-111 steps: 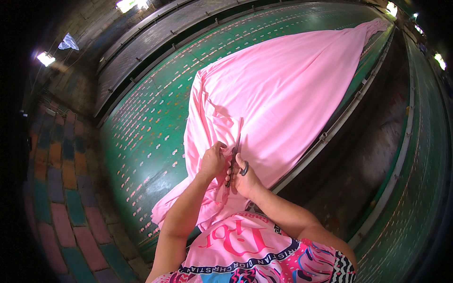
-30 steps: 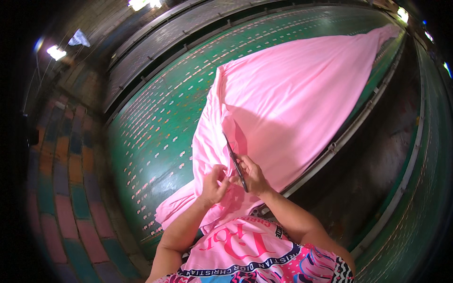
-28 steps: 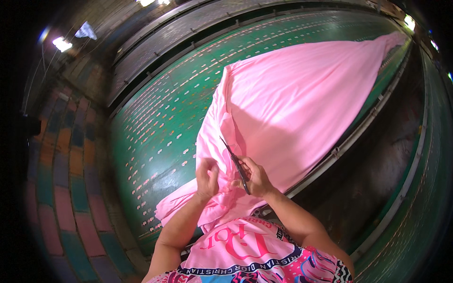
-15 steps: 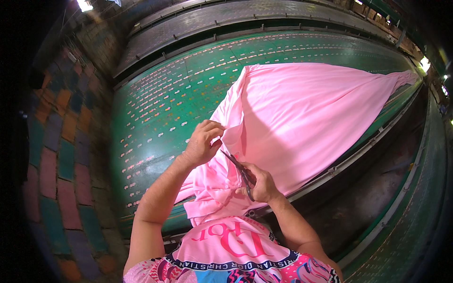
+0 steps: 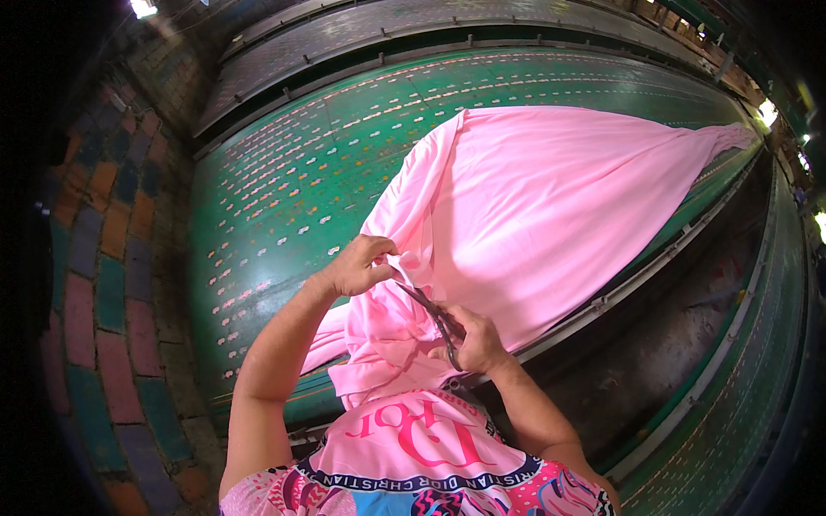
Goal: The person uses a hammer and chisel to remove small fasteners from a green perforated board. Then the person lays a large pink fabric on the board and cuts it with scissors into a long strip.
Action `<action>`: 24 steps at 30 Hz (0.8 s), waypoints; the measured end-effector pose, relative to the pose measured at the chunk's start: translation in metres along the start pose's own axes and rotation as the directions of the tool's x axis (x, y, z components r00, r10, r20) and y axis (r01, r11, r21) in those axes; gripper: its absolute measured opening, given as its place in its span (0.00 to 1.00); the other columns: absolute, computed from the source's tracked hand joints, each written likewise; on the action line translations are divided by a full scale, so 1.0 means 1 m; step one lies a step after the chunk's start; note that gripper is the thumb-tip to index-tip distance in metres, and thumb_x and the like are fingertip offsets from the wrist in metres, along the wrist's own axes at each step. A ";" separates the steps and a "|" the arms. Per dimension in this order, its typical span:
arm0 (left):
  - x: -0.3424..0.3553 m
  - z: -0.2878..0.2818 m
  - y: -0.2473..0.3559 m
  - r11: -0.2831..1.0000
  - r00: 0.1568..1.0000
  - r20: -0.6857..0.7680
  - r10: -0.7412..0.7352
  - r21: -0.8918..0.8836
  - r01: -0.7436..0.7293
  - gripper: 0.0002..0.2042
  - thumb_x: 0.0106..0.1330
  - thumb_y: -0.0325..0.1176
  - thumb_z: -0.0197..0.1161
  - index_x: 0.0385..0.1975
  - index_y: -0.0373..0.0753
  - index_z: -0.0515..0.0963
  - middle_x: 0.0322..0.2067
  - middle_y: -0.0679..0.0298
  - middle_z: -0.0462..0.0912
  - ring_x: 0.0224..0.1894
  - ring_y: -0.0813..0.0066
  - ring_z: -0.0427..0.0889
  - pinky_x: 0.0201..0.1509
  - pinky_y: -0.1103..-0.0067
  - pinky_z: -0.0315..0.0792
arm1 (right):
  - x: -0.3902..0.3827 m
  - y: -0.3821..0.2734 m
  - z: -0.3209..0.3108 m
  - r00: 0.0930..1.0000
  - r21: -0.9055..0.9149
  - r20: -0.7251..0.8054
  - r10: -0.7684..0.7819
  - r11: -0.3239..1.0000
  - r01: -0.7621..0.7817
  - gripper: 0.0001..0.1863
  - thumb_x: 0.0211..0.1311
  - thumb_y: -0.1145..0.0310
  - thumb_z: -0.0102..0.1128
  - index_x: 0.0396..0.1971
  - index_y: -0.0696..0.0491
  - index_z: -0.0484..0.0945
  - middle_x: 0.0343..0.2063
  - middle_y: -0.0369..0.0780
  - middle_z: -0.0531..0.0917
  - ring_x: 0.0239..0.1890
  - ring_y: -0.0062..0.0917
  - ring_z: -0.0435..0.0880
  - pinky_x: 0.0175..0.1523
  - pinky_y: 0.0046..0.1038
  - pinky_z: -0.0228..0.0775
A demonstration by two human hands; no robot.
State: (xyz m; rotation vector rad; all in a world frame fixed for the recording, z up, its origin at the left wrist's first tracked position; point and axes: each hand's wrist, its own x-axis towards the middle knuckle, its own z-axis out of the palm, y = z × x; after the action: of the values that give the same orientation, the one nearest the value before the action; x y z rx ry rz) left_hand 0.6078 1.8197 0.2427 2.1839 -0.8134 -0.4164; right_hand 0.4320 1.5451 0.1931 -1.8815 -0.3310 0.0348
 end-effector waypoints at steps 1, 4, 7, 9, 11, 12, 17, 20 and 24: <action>0.001 -0.001 0.000 0.998 0.998 -0.043 0.045 0.049 -0.043 0.14 0.57 0.35 0.75 0.34 0.33 0.80 0.32 0.52 0.84 0.39 0.48 0.86 0.48 0.61 0.79 | -0.001 -0.001 0.000 1.000 -0.010 -0.001 -0.001 1.000 0.001 0.51 0.47 0.48 0.94 0.68 0.57 0.79 0.33 0.34 0.84 0.30 0.19 0.81 0.39 0.26 0.78; 0.003 0.003 -0.002 0.972 0.933 -0.284 0.221 0.137 -0.188 0.11 0.53 0.23 0.76 0.31 0.36 0.79 0.33 0.57 0.84 0.40 0.51 0.86 0.47 0.60 0.79 | -0.007 0.002 -0.001 0.998 0.022 0.001 0.068 0.997 -0.068 0.51 0.47 0.47 0.94 0.69 0.57 0.79 0.35 0.37 0.86 0.32 0.21 0.84 0.41 0.28 0.80; -0.002 0.009 -0.002 0.924 0.800 -0.482 0.357 0.309 -0.227 0.13 0.51 0.21 0.78 0.30 0.38 0.78 0.34 0.59 0.84 0.39 0.53 0.85 0.45 0.61 0.78 | -0.007 0.001 -0.003 0.998 -0.013 -0.003 0.061 0.998 -0.061 0.52 0.47 0.47 0.94 0.69 0.56 0.79 0.36 0.38 0.87 0.32 0.24 0.86 0.42 0.29 0.82; -0.006 0.005 0.005 0.881 0.781 -0.479 0.400 0.435 -0.184 0.15 0.49 0.22 0.79 0.30 0.41 0.78 0.35 0.61 0.85 0.40 0.55 0.86 0.44 0.62 0.79 | -0.005 -0.002 -0.005 1.000 -0.057 -0.010 0.019 0.998 -0.020 0.52 0.46 0.46 0.94 0.69 0.56 0.79 0.36 0.38 0.87 0.32 0.25 0.86 0.42 0.30 0.82; -0.010 0.006 0.006 0.878 0.783 -0.492 0.380 0.459 -0.137 0.15 0.49 0.22 0.79 0.30 0.41 0.77 0.35 0.62 0.85 0.40 0.56 0.86 0.45 0.63 0.79 | -0.003 -0.004 -0.005 1.000 -0.088 -0.009 -0.026 0.996 0.025 0.52 0.46 0.47 0.94 0.68 0.56 0.79 0.36 0.38 0.87 0.32 0.26 0.87 0.41 0.31 0.83; -0.011 0.006 0.006 0.884 0.776 -0.489 0.397 0.432 -0.180 0.15 0.48 0.21 0.79 0.29 0.41 0.76 0.35 0.62 0.85 0.40 0.56 0.87 0.44 0.63 0.79 | -0.004 -0.004 -0.004 1.000 -0.107 0.000 -0.027 0.994 0.027 0.52 0.45 0.47 0.94 0.68 0.56 0.79 0.36 0.39 0.88 0.32 0.26 0.87 0.41 0.31 0.83; -0.020 0.004 0.012 0.873 0.762 -0.433 0.482 0.305 -0.379 0.17 0.46 0.17 0.75 0.28 0.42 0.74 0.35 0.62 0.86 0.42 0.56 0.87 0.44 0.64 0.78 | -0.010 0.001 -0.001 0.997 -0.168 0.059 0.041 0.985 -0.031 0.54 0.44 0.46 0.95 0.68 0.58 0.79 0.43 0.42 0.90 0.37 0.27 0.89 0.47 0.30 0.84; -0.027 -0.003 0.009 0.872 0.822 -0.305 0.481 0.266 -0.411 0.14 0.47 0.18 0.72 0.29 0.42 0.75 0.39 0.62 0.88 0.43 0.55 0.87 0.55 0.60 0.77 | -0.012 0.002 0.000 0.999 -0.163 0.041 0.029 0.986 -0.022 0.54 0.44 0.46 0.95 0.68 0.58 0.79 0.43 0.42 0.90 0.37 0.28 0.89 0.47 0.30 0.84; -0.035 -0.006 0.006 0.970 0.972 -0.140 0.190 0.180 -0.164 0.12 0.47 0.24 0.71 0.31 0.39 0.78 0.39 0.61 0.86 0.45 0.54 0.85 0.63 0.60 0.72 | -0.010 -0.003 0.000 1.000 -0.134 0.007 -0.008 0.991 0.009 0.51 0.45 0.47 0.93 0.68 0.56 0.80 0.40 0.41 0.89 0.34 0.29 0.89 0.44 0.32 0.85</action>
State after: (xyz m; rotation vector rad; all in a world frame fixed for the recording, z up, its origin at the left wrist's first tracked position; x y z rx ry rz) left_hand 0.5821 1.8433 0.2530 2.2402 -0.9764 -0.0875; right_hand 0.4213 1.5439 0.1944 -2.0135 -0.3534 0.0137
